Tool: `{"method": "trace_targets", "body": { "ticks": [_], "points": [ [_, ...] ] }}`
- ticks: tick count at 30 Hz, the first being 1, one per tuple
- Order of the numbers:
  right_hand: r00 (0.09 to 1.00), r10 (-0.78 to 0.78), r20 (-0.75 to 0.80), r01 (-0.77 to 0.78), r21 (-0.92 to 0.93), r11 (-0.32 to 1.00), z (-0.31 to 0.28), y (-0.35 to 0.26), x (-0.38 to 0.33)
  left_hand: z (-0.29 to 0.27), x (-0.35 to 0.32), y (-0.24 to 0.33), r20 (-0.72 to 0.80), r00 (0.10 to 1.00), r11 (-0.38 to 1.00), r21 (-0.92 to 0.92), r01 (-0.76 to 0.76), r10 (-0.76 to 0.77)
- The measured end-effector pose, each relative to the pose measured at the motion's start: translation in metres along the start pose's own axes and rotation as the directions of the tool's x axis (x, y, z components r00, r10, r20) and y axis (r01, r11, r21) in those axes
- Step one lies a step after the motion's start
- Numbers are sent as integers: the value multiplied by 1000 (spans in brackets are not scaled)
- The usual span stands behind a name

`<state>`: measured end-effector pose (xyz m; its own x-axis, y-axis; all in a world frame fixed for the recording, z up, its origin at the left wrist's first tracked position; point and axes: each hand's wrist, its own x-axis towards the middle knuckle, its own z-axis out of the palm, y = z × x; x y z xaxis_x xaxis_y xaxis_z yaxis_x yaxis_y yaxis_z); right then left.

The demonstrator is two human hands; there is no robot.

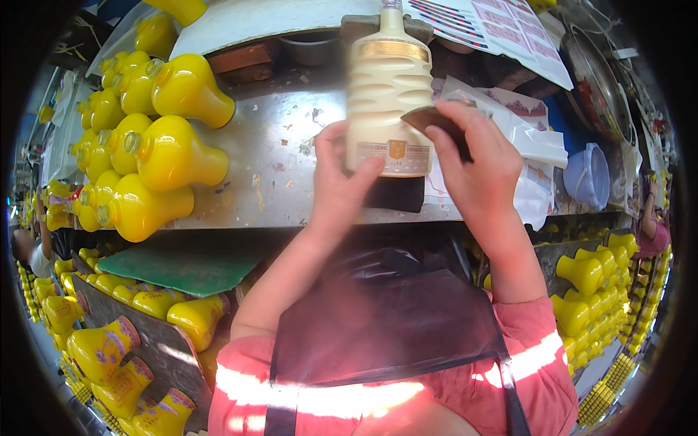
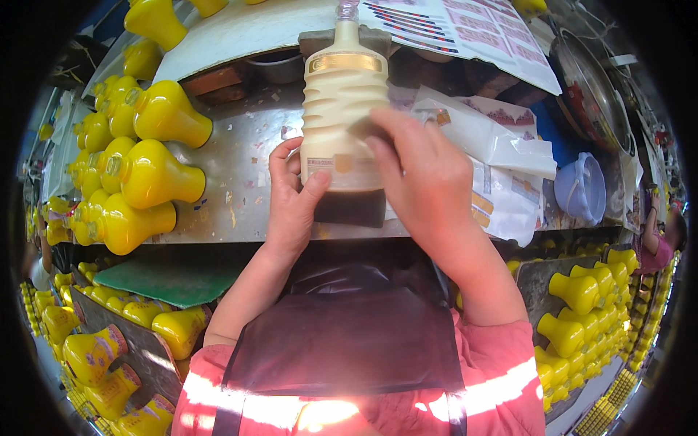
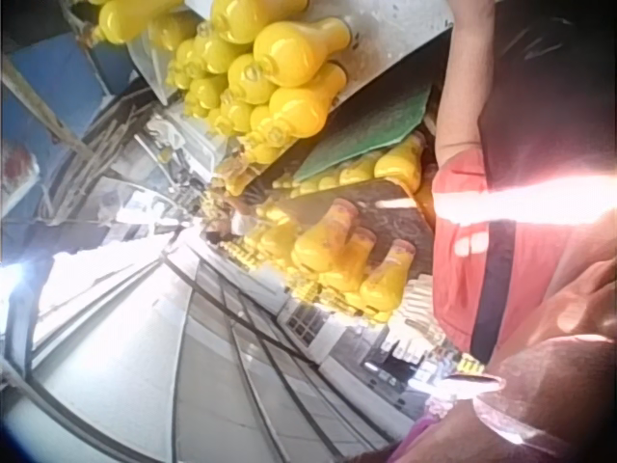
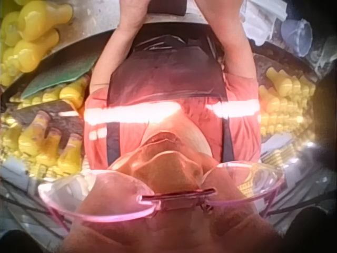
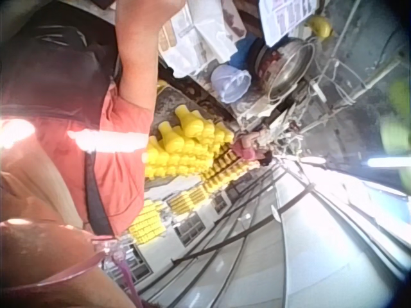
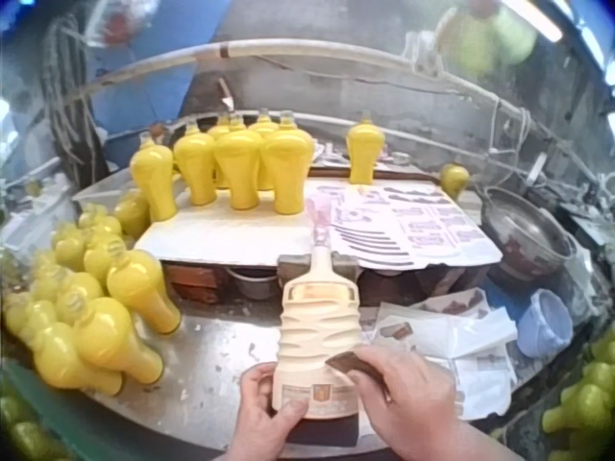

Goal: The person applies adhesive labels to the bodies of plastic bottles. They pick up each bottle, smooth a label onto its surface, and place the labeled bottle on a nearby shelf. The person repeats this process for several bottles.

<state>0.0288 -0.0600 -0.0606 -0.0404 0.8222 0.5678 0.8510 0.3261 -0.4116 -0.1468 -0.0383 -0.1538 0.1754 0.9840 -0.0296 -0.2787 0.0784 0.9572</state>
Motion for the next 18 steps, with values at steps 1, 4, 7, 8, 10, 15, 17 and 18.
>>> {"method": "trace_targets", "body": {
  "ticks": [1,4,7,8,10,15,17,18],
  "points": [
    [999,-24,38,23,47,999,1,-1,-2,0,0,0,-2,1000,1000,-1,-6,6],
    [997,-28,65,27,21,999,2,-1,-9,-1,-1,-1,25,999,1000,12,-21,21],
    [995,-39,-91,22,-178,984,4,3,-14,-2,-1,-1,62,998,990,-138,-12,21],
    [989,-143,-37,135,-170,976,4,0,-20,-4,0,-1,46,999,996,-89,7,-3],
    [953,-303,-19,299,-118,947,5,-7,-31,-8,4,-1,42,999,1000,-3,4,-4],
    [991,119,61,-126,135,983,4,-18,-42,-4,6,-5,-7,999,999,-39,-32,32],
    [850,522,69,-500,412,761,7,-18,-40,-3,6,-5,5,998,995,66,-69,69],
    [877,474,84,-471,353,808,9,-17,-39,-2,7,-5,34,995,980,174,-94,89]
  ]
}}
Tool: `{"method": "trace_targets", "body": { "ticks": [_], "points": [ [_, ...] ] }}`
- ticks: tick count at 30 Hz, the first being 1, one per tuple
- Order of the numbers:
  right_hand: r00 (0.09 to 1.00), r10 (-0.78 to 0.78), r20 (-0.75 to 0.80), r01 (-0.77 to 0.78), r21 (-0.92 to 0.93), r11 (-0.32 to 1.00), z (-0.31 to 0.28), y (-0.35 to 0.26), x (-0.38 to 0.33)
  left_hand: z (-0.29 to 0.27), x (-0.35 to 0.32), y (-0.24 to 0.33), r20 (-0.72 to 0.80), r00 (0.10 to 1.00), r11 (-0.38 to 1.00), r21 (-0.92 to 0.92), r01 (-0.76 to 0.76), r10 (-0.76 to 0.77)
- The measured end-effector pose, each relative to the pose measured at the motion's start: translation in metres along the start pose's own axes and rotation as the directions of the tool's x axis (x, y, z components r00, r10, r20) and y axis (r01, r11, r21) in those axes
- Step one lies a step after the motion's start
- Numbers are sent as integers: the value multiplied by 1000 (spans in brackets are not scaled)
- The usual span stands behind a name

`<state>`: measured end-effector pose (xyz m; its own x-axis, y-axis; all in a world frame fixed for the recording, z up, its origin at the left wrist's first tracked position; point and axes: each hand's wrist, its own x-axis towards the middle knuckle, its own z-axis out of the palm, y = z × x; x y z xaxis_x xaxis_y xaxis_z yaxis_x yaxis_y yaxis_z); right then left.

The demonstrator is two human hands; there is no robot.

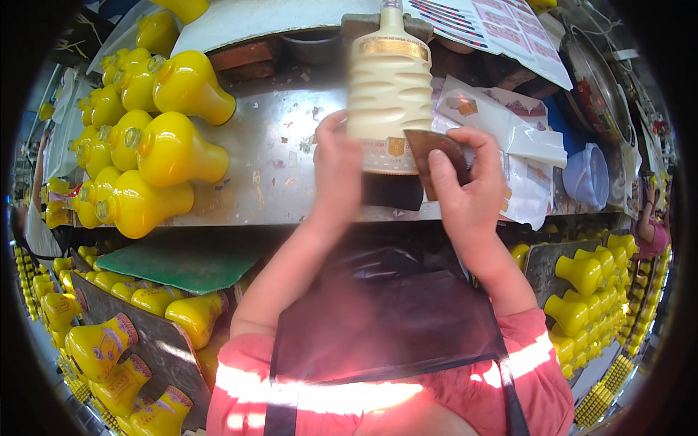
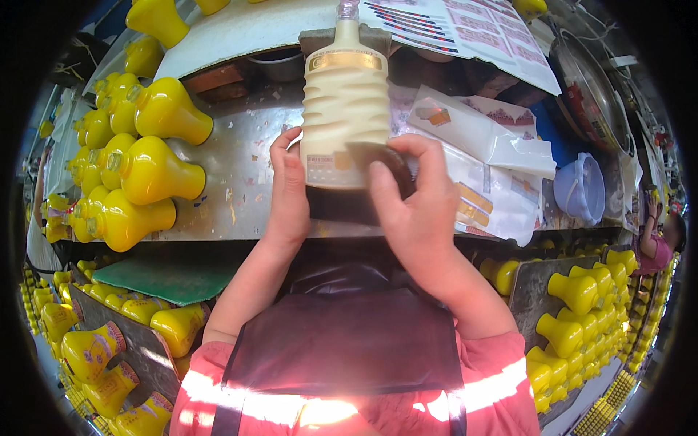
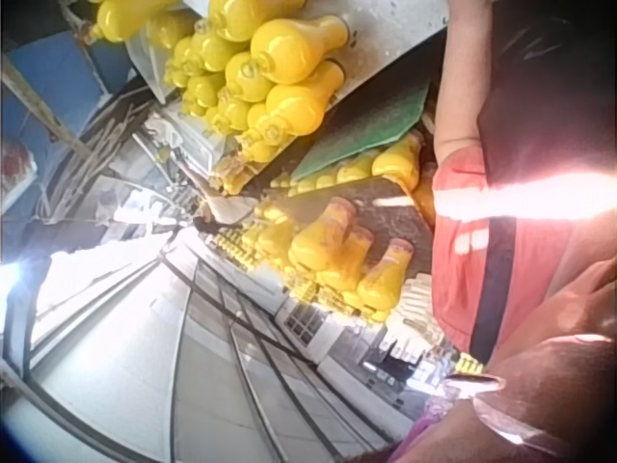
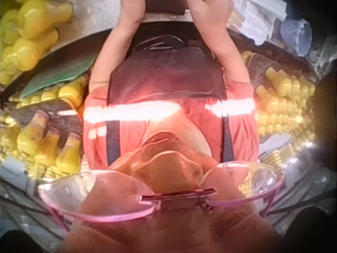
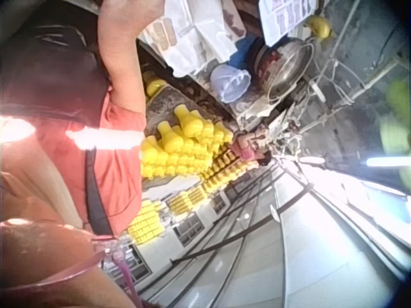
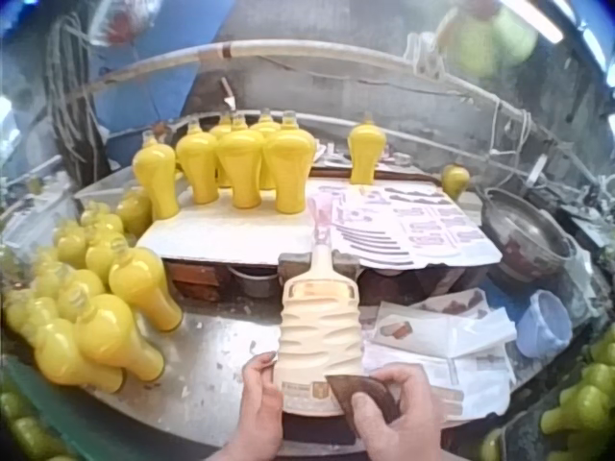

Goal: The person applies adhesive labels to the bodies of plastic bottles. They pick up each bottle, smooth a label onto its surface, and place the labeled bottle on a nearby shelf. The person repeats this process for several bottles.

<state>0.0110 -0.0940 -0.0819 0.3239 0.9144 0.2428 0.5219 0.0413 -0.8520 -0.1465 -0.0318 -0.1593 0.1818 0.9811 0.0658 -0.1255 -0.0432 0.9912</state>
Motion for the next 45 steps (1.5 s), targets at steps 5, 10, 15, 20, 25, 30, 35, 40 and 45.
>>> {"method": "trace_targets", "body": {
  "ticks": [5,10,15,20,25,30,35,40,45],
  "points": [
    [995,-92,-49,90,-37,995,10,24,-5,4,5,1,5,1000,989,151,0,-1],
    [983,185,2,-183,181,966,13,67,-9,5,0,3,31,997,989,-133,69,-66],
    [940,339,36,-324,401,857,6,67,-4,-2,-1,3,58,992,970,-210,121,-111],
    [996,-2,84,-16,211,977,-14,42,2,-10,-4,-3,131,991,999,31,-14,10],
    [885,-459,-80,407,-347,845,-13,30,11,-8,-2,-6,44,963,837,485,-253,266],
    [577,-757,306,813,-125,569,-14,16,-7,-5,-3,0,36,942,735,616,-283,333],
    [771,-635,41,592,-412,692,-22,12,1,-1,-4,2,19,933,714,638,-288,358],
    [595,-768,236,797,-290,529,-15,4,-1,5,-2,5,36,884,633,684,-362,467],
    [693,-670,268,710,-416,568,-19,-6,6,10,-7,12,23,882,622,701,-349,470]
  ]
}}
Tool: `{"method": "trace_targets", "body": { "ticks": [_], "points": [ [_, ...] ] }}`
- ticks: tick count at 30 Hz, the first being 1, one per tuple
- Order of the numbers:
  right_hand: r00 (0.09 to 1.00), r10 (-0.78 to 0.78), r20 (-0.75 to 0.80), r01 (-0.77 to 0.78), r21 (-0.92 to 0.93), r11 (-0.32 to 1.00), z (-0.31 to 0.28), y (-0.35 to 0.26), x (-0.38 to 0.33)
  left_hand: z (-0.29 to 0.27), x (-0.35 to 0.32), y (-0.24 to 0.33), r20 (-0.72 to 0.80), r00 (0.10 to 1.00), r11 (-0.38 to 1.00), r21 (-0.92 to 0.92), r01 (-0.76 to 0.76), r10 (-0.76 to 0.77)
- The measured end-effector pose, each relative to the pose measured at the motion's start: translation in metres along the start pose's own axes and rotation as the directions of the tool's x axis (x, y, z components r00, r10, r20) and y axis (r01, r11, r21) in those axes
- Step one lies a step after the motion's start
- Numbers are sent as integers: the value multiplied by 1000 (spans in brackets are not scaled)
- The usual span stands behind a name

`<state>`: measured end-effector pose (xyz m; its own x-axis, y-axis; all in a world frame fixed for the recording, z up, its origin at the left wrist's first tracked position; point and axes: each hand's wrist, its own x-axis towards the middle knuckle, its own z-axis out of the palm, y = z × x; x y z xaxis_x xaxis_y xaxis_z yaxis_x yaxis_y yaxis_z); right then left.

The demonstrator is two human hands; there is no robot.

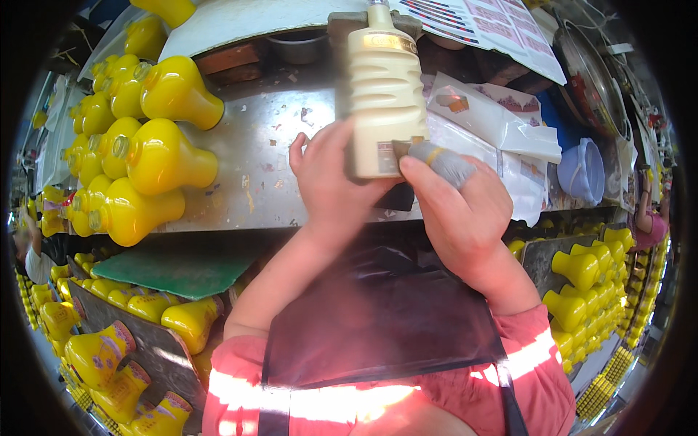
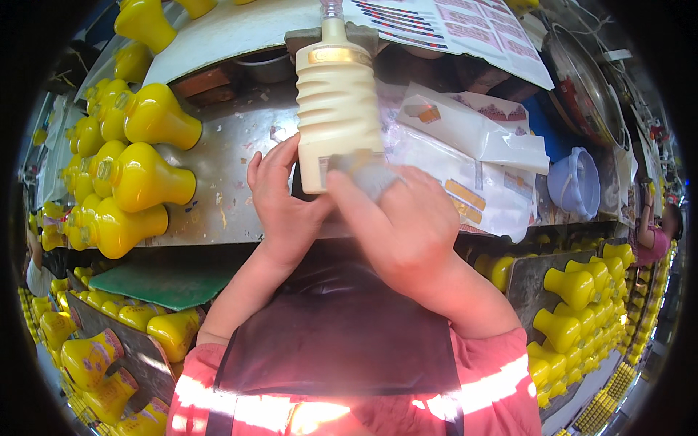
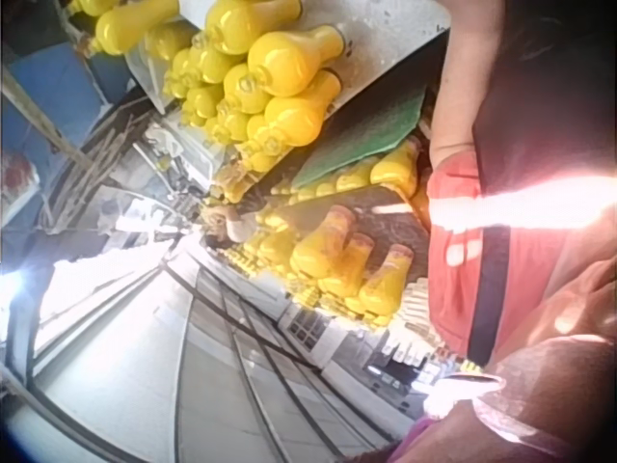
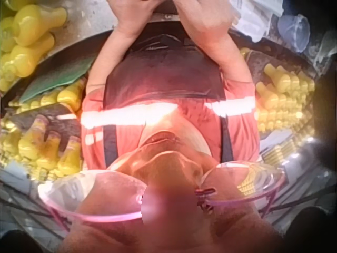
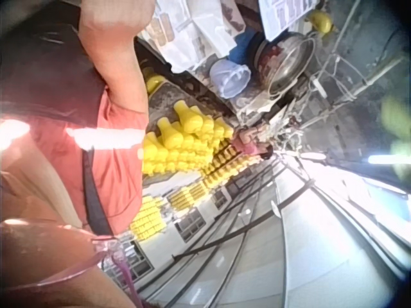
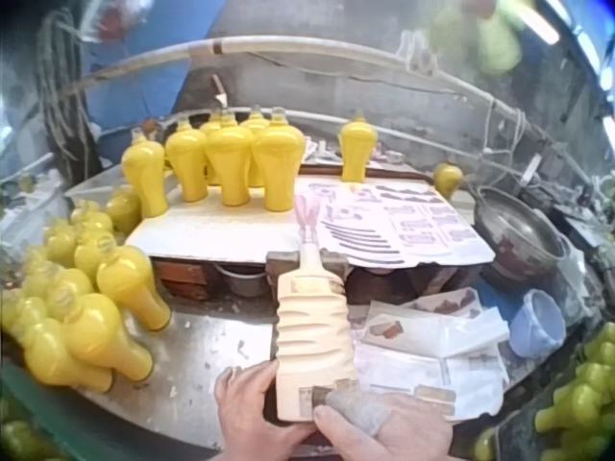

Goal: The person applies adhesive labels to the bodies of plastic bottles. They pick up each bottle, smooth a label onto its surface, and place the labeled bottle on a nearby shelf. The person repeats this process for several bottles.

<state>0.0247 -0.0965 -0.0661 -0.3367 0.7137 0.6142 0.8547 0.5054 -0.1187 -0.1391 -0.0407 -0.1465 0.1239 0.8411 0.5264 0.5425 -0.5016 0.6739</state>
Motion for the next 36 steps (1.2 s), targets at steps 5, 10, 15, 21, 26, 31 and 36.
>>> {"method": "trace_targets", "body": {
  "ticks": [5,10,15,21,26,31,36],
  "points": [
    [988,-149,30,146,88,985,7,-22,17,0,1,-6,-33,997,997,-9,-72,71],
    [996,-30,89,23,80,996,2,-18,19,1,-6,-10,-16,999,1000,-2,-29,29],
    [990,-127,58,118,141,983,12,-21,14,3,-7,-18,-1,1000,998,-55,-6,6],
    [856,509,86,-497,404,768,4,-7,19,-12,-9,-28,165,986,961,-265,82,-39],
    [796,591,132,-600,303,740,11,-6,12,7,3,-22,258,899,575,-699,426,-353],
    [629,731,266,-775,286,564,19,11,-16,12,3,-25,250,916,724,-560,402,-314],
    [537,788,302,-839,291,460,24,31,-32,13,0,-24,250,914,611,-684,400,-319]
  ]
}}
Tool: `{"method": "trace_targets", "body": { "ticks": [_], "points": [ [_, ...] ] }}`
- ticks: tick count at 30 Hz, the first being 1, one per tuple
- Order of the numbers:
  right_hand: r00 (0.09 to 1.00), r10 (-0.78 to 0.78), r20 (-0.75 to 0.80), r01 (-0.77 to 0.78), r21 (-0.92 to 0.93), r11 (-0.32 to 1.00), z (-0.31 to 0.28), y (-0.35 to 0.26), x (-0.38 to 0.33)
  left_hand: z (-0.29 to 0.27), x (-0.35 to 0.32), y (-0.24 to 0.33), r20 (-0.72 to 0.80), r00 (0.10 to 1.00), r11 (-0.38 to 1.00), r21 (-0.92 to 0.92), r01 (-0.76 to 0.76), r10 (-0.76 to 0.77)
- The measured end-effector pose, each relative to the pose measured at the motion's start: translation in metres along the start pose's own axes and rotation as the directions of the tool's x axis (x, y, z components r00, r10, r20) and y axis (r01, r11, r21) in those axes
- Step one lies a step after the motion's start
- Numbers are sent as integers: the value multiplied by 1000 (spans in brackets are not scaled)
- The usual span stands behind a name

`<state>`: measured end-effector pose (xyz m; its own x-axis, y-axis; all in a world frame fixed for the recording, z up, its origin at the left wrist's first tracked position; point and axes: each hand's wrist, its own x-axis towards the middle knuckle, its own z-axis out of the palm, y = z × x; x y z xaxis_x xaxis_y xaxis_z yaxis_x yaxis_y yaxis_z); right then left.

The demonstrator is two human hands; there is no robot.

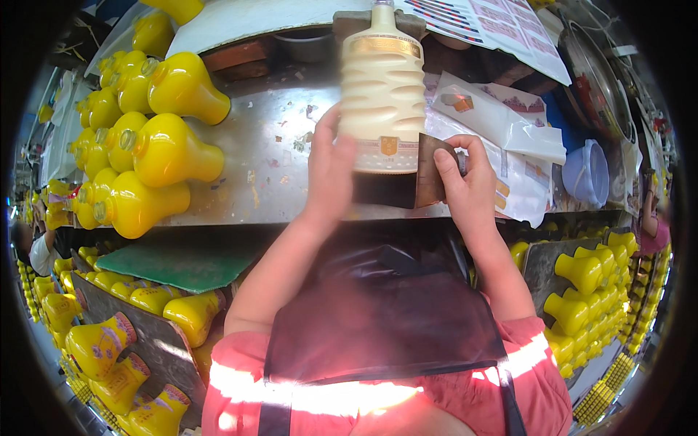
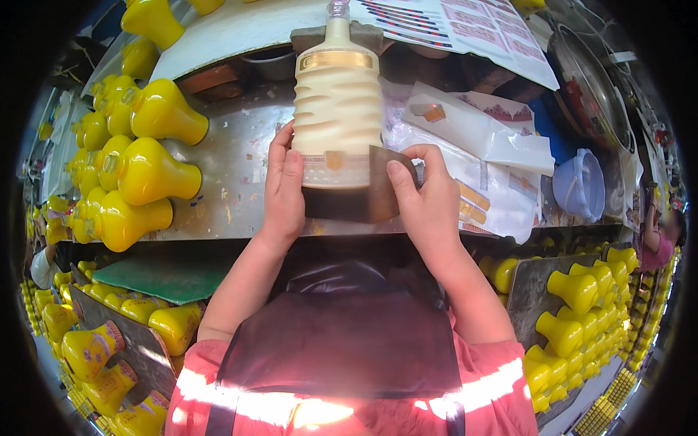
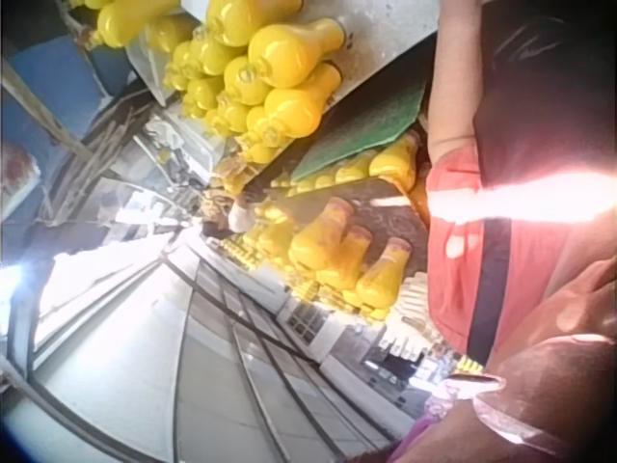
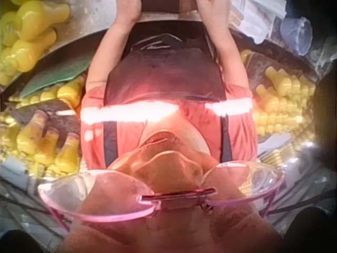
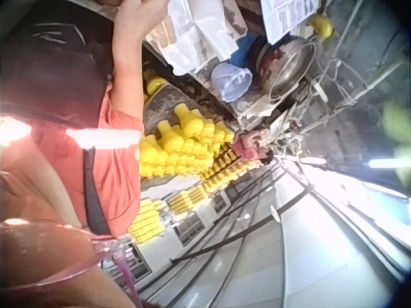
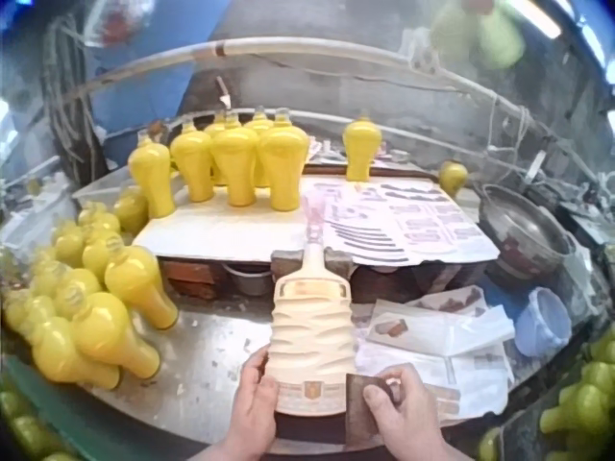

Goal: The person applies adhesive labels to the bodies of plastic bottles. They pick up each bottle, smooth a label onto its surface, and place the labeled bottle on a nearby shelf. The person repeats this process for several bottles.

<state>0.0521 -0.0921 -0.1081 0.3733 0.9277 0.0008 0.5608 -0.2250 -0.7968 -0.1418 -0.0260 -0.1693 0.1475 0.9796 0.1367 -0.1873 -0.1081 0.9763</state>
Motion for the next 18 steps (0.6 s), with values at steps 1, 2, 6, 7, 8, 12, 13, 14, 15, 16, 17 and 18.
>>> {"method": "trace_targets", "body": {
  "ticks": [1,2,6,7,8,12,13,14,15,16,17,18],
  "points": [
    [996,-74,-55,76,41,996,0,1,-1,1,0,1,-11,1000,999,-37,24,-25],
    [988,-121,-101,128,67,990,1,0,-3,2,0,3,-15,998,996,-69,61,-62],
    [985,-169,-30,172,177,969,6,1,-10,0,0,13,27,998,883,466,-60,53],
    [999,-47,-16,50,235,971,8,3,-11,0,-1,15,28,999,896,440,-50,42],
    [999,49,18,-52,291,955,9,7,-9,0,0,16,39,998,909,412,-61,50],
    [993,116,29,-119,249,961,11,25,3,-3,0,17,80,997,919,392,-39,8],
    [980,190,51,-197,214,957,10,26,6,-3,0,16,73,997,952,307,-1,-23],
    [992,123,5,-119,293,949,9,26,6,-3,-1,16,67,996,975,219,39,-54],
    [992,125,-17,-112,333,936,7,24,6,-4,-2,16,64,994,988,130,79,-88],
    [989,138,-52,-109,368,923,4,20,3,-5,-4,16,64,990,992,39,119,-122],
    [995,13,-102,23,348,937,4,15,0,-6,-5,16,69,984,985,-50,167,-163],
    [982,-102,-160,149,317,937,5,8,-2,-9,-7,17,105,986,991,-12,135,-133]
  ]
}}
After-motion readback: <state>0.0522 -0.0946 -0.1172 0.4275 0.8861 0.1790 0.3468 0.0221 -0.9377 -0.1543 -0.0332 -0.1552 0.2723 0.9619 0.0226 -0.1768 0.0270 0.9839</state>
